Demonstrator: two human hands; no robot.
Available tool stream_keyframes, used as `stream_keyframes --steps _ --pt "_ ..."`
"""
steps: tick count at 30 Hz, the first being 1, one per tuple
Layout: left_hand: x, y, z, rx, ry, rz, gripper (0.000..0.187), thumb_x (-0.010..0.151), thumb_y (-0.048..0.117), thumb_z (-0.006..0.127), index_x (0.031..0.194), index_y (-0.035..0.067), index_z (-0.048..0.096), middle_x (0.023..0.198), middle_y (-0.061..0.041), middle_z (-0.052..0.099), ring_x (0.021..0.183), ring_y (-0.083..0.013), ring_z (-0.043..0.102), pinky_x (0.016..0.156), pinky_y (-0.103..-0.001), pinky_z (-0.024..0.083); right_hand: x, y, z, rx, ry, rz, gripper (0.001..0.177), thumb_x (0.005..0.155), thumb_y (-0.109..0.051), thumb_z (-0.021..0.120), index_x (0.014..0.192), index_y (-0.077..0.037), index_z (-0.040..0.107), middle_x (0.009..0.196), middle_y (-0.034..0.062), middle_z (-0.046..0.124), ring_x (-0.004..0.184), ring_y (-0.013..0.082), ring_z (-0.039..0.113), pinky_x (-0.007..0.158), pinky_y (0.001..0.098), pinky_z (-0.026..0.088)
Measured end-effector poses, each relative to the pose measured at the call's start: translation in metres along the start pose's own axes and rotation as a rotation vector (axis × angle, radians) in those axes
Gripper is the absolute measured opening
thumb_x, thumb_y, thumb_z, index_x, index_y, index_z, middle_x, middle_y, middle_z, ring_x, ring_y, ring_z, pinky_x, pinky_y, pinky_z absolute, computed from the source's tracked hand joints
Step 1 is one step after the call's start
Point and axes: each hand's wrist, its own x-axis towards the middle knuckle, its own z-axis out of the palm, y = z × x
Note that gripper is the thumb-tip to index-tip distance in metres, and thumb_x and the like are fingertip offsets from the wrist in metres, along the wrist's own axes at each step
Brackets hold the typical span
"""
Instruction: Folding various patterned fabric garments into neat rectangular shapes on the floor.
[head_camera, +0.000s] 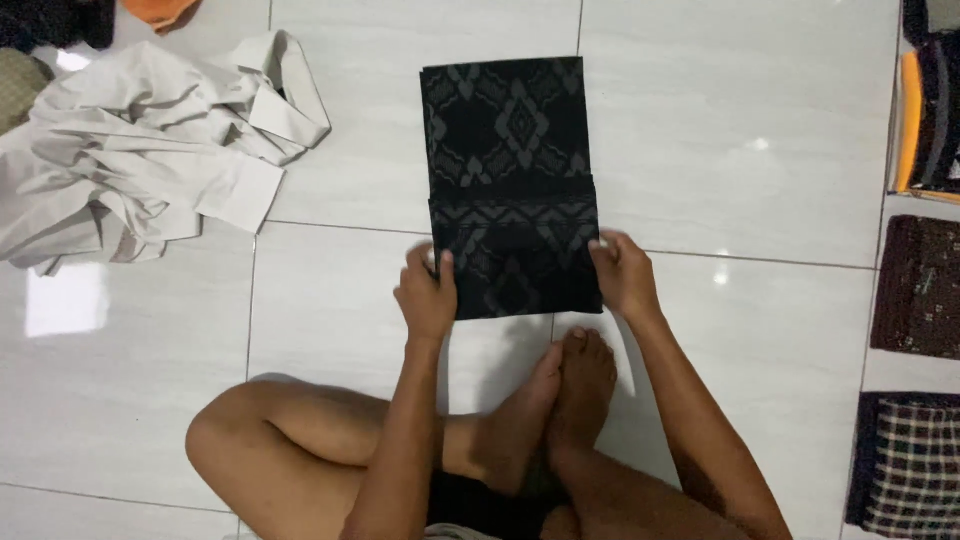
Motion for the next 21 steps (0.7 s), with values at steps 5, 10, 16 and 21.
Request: stream_keyframes --steps 5,10,16,21 --pt "0.035 0.004 0.017 -0.233 0.031 -0.005 0.031 0.110 0.018 0.046 0.132 -0.003 0.051 0.102 -0.026 0.069 0.099 -0.0425 0.070 0.082 -0.054 0.055 0.015 -0.018 0.014 0.133 0.076 -0.153 0.028 0.106 -0.010 0.059 0.129 0.007 0.063 0.089 0.0200 0.066 0.087 0.0303 0.065 0.076 0.0471 0.054" --pt "0.060 -0.023 0.038 -0.132 0.017 -0.032 0.024 0.109 0.022 0.049 0.109 0.003 0.064 0.086 -0.021 0.073 0.084 -0.0378 0.073 0.070 -0.048 0.057 0.045 0.017 0.026 0.166 0.075 -0.007 0.022 0.107 -0.021 0.061 0.121 -0.006 0.070 0.085 0.0077 0.068 0.084 0.0203 0.065 0.072 0.0381 0.054" --pt "0.094 -0.062 0.049 -0.086 -0.113 -0.125 0.035 0.100 0.042 0.061 0.088 0.012 0.075 0.080 -0.012 0.073 0.083 -0.0367 0.072 0.069 -0.047 0.056 0.041 -0.002 0.025 0.040 0.119 -0.082 0.022 0.107 -0.018 0.063 0.120 -0.002 0.069 0.089 0.0143 0.069 0.088 0.0290 0.068 0.072 0.0428 0.054" --pt "0.090 -0.042 0.051 0.057 0.231 0.172 0.028 0.086 0.019 0.077 0.112 0.018 0.066 0.101 -0.004 0.066 0.102 -0.0317 0.066 0.085 -0.050 0.055 0.038 -0.008 0.032 -0.273 0.216 -0.457 0.041 0.105 -0.007 0.058 0.145 0.000 0.054 0.127 0.0180 0.055 0.118 0.0380 0.057 0.101 0.0486 0.047"
